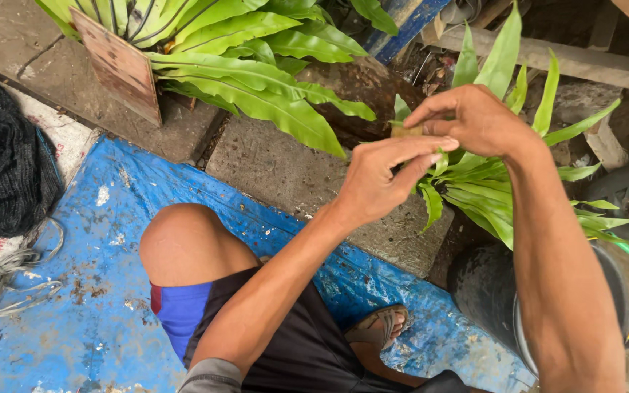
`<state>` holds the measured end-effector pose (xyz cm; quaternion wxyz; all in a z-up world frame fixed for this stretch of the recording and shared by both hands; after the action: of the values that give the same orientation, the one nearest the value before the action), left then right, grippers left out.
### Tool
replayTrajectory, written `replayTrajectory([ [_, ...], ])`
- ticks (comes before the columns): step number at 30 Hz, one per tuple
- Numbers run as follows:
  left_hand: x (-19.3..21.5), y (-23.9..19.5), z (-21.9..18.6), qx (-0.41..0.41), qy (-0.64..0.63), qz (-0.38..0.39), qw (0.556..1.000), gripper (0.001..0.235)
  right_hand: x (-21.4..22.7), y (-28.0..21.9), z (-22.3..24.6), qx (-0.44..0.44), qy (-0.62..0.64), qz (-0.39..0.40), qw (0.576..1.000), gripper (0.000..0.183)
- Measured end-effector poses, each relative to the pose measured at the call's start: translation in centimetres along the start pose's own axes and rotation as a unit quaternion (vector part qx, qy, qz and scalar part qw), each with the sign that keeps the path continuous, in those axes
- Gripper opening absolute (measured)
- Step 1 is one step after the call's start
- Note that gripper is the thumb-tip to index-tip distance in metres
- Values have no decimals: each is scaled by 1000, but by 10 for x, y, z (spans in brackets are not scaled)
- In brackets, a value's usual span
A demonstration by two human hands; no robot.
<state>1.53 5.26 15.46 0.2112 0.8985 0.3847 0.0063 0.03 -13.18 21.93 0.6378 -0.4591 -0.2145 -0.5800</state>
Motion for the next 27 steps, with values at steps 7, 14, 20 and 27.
replayTrajectory([
  [7, -2, -2, -2, 18, -23, 35, 999, 22, -14, 48, -2, 17, -30, 175, 984, 26],
  [14, 4, -5, -5, 20, -29, 78, 996, 25, -68, 71, -16, -19, -262, 341, 902, 16],
  [20, 9, -3, -4, 27, -48, 54, 997, 22, -82, 70, -43, 75, -361, 270, 889, 14],
  [27, 14, 0, 3, 28, -65, 25, 997, 17, -103, 70, -100, 37, -379, 307, 872, 21],
])
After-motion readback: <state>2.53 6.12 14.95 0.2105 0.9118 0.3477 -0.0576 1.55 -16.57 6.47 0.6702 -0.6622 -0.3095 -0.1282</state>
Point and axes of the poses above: each hand's wrist, its own y-axis towards the middle knuckle, its own x-axis out of the back of the hand, z = x × y, the point moved 2 cm from there along y, towards the middle knuckle, and after that the axes turned 8 degrees about x, right-handed, at the moved point
